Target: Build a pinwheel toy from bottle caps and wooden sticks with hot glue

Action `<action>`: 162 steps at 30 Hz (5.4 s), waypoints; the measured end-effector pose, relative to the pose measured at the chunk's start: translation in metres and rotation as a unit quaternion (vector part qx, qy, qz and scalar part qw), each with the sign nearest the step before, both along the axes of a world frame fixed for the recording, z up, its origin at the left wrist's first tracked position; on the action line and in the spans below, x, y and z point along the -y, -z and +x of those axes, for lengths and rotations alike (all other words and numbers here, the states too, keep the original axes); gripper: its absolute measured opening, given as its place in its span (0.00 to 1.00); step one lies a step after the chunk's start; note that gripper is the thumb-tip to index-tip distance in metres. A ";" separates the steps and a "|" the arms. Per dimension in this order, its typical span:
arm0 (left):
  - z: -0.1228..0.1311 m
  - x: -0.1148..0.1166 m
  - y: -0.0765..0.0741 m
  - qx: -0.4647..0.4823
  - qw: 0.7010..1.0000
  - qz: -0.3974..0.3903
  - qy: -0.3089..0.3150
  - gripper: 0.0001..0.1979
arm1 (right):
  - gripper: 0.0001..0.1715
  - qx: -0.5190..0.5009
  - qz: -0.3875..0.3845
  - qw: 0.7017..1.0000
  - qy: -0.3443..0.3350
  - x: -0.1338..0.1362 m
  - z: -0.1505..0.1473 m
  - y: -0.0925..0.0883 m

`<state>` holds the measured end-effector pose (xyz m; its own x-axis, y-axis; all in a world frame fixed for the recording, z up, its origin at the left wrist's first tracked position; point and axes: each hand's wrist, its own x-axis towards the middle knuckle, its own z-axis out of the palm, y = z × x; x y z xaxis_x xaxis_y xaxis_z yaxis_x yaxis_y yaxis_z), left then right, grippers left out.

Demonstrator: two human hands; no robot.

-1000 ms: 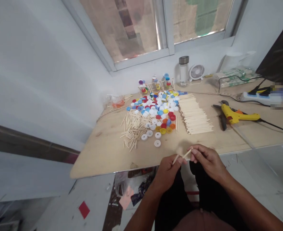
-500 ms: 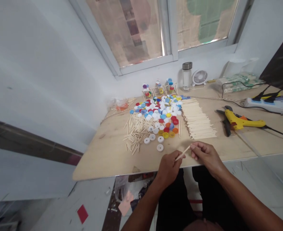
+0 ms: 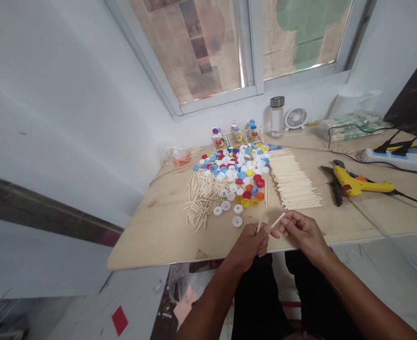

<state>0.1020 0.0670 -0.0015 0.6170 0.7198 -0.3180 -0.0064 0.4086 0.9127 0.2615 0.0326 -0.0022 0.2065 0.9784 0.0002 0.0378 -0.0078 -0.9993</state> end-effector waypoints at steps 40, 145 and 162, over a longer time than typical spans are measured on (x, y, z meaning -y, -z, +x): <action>0.046 -0.033 -0.012 -0.532 0.727 0.428 -0.066 0.12 | 0.13 0.196 0.095 0.976 0.000 0.022 -0.008 0.024; 0.003 0.056 -0.007 -0.466 0.645 0.605 -0.008 0.12 | 0.15 0.511 0.178 0.839 0.050 0.036 0.003 0.019; 0.007 0.044 -0.010 -0.436 0.649 0.624 0.002 0.11 | 0.15 0.431 0.132 0.892 0.027 0.030 0.014 0.011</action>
<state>0.1086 0.0227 0.0083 0.5967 0.7516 0.2812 0.7333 -0.6530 0.1894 0.2757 0.0021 -0.0136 0.0644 0.9095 0.4107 0.7996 0.1992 -0.5666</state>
